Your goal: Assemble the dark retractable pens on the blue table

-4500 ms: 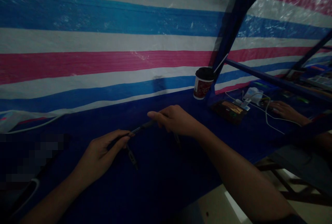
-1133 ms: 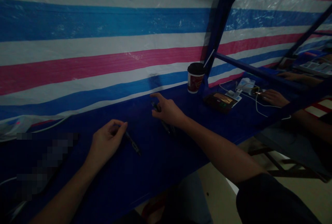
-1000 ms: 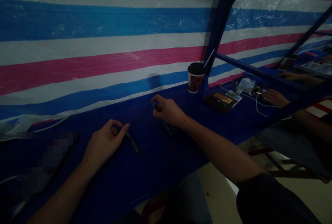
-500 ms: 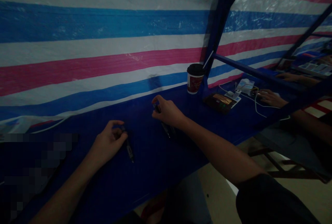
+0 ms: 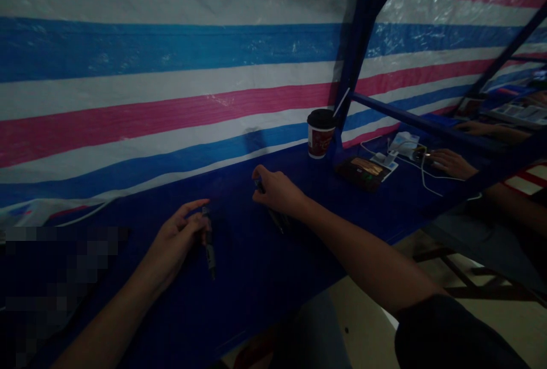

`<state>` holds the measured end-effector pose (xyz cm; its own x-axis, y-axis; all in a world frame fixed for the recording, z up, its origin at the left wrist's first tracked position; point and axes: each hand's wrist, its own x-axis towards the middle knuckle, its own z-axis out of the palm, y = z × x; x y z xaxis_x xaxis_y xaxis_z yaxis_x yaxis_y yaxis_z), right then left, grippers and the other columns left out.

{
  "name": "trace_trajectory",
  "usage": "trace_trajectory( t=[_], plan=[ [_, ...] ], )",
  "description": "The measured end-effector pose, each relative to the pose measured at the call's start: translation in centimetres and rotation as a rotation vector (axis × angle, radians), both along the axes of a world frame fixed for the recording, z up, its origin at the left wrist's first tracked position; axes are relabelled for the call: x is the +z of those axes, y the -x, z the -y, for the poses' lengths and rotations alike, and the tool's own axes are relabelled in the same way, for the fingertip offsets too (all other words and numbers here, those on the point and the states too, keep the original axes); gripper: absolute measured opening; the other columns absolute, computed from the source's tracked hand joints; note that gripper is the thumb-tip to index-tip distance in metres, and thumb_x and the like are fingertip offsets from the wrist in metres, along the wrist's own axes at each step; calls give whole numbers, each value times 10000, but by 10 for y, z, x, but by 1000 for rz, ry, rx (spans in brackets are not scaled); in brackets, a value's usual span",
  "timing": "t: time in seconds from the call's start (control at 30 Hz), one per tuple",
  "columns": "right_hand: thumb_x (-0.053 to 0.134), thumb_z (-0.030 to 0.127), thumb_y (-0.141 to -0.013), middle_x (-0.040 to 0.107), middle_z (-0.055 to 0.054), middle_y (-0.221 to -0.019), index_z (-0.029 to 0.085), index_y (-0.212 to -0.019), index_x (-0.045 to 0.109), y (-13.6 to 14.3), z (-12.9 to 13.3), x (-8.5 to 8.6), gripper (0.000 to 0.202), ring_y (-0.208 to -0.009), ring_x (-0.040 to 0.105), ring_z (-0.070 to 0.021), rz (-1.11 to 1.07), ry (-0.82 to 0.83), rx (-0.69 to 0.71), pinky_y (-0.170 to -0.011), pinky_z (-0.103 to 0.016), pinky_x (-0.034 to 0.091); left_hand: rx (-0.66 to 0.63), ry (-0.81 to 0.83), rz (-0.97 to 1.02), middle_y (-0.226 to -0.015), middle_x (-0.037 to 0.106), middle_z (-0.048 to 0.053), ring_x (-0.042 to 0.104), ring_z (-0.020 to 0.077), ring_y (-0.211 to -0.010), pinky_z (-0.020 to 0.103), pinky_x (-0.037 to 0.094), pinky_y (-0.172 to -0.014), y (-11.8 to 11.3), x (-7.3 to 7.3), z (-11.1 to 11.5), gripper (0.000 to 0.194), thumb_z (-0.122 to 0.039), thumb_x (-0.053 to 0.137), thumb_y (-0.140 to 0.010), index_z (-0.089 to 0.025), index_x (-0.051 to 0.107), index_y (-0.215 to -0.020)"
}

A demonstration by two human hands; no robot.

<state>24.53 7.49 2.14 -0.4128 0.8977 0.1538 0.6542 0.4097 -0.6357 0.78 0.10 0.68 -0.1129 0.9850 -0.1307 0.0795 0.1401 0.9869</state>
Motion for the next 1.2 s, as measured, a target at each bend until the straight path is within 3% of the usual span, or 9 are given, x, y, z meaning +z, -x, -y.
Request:
trace_trajectory(
  t=[0.23,0.7,0.9,1.0,1.1,1.2],
  plan=[
    [638,216,-869,584,32,-683,155,-1261,550,-1,0,0,407,-595,538,-138,48,-4,-6,-613,-270,327,-20,-20,66,-673,661,-45,559,131,-558,276,453,-593,-1,2,2,659,-402,768,-701,-152,573,-1278],
    [608,240,-896,607,17,-686,151,-1201,568,-1,2,5,320,-591,541,-136,76,-39,-10,-599,-275,327,-23,-15,95,-665,683,-41,587,139,-549,285,470,-605,-4,5,2,627,-388,767,-695,-173,564,-1247],
    [607,305,-948,689,-30,-782,148,-1343,507,-1,3,0,437,-657,601,-173,175,-52,22,-611,-281,370,17,1,143,-697,704,-40,622,137,-581,262,496,-606,-3,4,1,608,-360,791,-643,-183,580,-1185],
    [648,286,-938,730,-97,-948,140,-1364,512,-2,2,-4,470,-799,658,-225,227,-67,37,-691,-315,447,50,-5,136,-725,725,-34,666,138,-628,253,527,-647,0,2,0,600,-350,821,-628,-193,591,-1159],
    [699,255,-925,675,-189,-1246,125,-1358,548,-2,2,-2,477,-1118,633,-306,262,-130,50,-935,-400,476,42,-23,160,-732,740,-27,718,165,-668,266,561,-661,2,-1,-1,568,-334,830,-639,-210,585,-1137],
    [685,358,-971,649,-201,-1261,100,-1207,642,1,6,5,353,-1191,597,-317,220,-209,92,-1041,-426,431,31,-66,186,-719,743,-32,746,184,-673,271,582,-640,2,0,0,528,-316,851,-642,-223,565,-1076]
  ],
)
